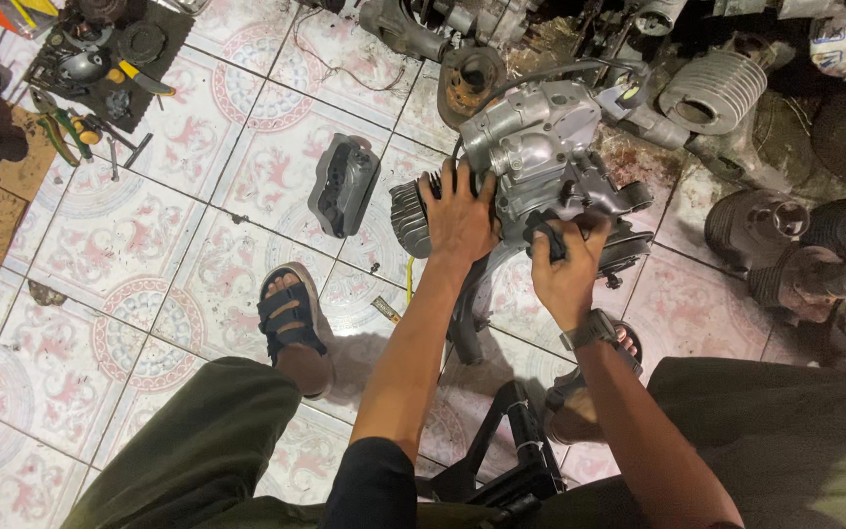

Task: The person uses a yellow-handled screwdriver to work on a silver engine block, specifically prying at the cylinder head area. They then switch to using a black rag to wipe and clean the engine surface.

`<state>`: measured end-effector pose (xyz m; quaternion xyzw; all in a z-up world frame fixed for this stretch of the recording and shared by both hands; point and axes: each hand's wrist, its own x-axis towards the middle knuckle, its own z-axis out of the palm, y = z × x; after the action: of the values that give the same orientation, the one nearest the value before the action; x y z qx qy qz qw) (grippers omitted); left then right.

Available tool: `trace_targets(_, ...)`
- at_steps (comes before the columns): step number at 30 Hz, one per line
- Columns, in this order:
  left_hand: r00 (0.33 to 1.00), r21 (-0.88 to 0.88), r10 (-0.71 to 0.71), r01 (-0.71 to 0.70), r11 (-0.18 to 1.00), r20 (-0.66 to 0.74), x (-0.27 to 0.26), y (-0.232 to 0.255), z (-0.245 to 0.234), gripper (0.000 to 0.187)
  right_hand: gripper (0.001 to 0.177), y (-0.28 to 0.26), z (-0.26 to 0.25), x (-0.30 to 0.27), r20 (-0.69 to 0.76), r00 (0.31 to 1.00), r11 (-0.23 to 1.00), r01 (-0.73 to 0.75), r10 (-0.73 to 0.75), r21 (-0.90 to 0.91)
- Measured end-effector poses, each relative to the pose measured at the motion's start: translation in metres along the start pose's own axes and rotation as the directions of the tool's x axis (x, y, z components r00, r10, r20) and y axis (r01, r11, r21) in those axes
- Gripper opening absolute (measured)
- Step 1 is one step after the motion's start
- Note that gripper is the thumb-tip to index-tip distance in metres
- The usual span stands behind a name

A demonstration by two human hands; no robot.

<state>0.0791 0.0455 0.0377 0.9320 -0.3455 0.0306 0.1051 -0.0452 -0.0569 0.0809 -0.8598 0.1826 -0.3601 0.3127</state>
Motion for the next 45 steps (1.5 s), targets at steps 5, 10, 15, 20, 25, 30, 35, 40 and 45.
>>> trace_targets(5,0.994,0.072,0.01,-0.018,0.997,0.109,0.003,0.006,-0.023,0.057,0.008,-0.002,-0.004,0.0,0.022,1.0,0.999,-0.001,0.0,0.034)
trace_targets(10,0.996,0.122,0.022,-0.033,0.992,0.086,0.002,0.011,-0.04,0.045,0.008,0.004,-0.003,-0.007,0.029,1.0,0.999,-0.003,0.002,0.036)
trace_targets(15,0.964,0.161,-0.002,-0.042,0.986,0.264,0.008,0.0,-0.039,0.051,0.007,0.015,-0.001,-0.015,0.05,0.997,0.997,-0.054,0.051,0.058)
trace_targets(20,0.982,0.138,-0.061,0.036,0.99,0.181,0.014,0.006,-0.021,0.045,0.006,-0.008,-0.01,-0.005,0.049,0.997,0.993,-0.072,0.067,0.097)
trace_targets(25,0.973,-0.187,-0.176,0.203,0.961,0.151,0.006,-0.018,-0.048,0.035,0.008,-0.005,-0.015,0.001,0.002,0.996,0.994,-0.084,0.084,0.067)
trace_targets(30,0.961,-0.096,-0.273,0.275,0.957,0.037,-0.02,-0.063,-0.015,0.038,0.008,-0.004,-0.01,0.002,0.026,0.984,0.979,-0.179,0.177,0.102)
trace_targets(35,0.969,-0.028,-0.23,0.233,0.972,0.086,-0.007,-0.051,-0.044,0.033,0.008,0.0,-0.004,-0.003,0.065,0.978,0.969,-0.206,0.198,0.135)
trace_targets(40,0.982,-0.14,0.101,-0.079,0.987,0.157,0.009,-0.023,-0.064,0.038,0.008,0.002,-0.003,-0.003,0.075,0.98,0.971,-0.193,0.184,0.138)
trace_targets(45,0.858,0.059,0.171,-0.227,0.972,0.484,0.03,-0.022,-0.076,0.061,0.007,0.007,-0.009,-0.005,0.096,0.977,0.97,-0.201,0.19,0.134)
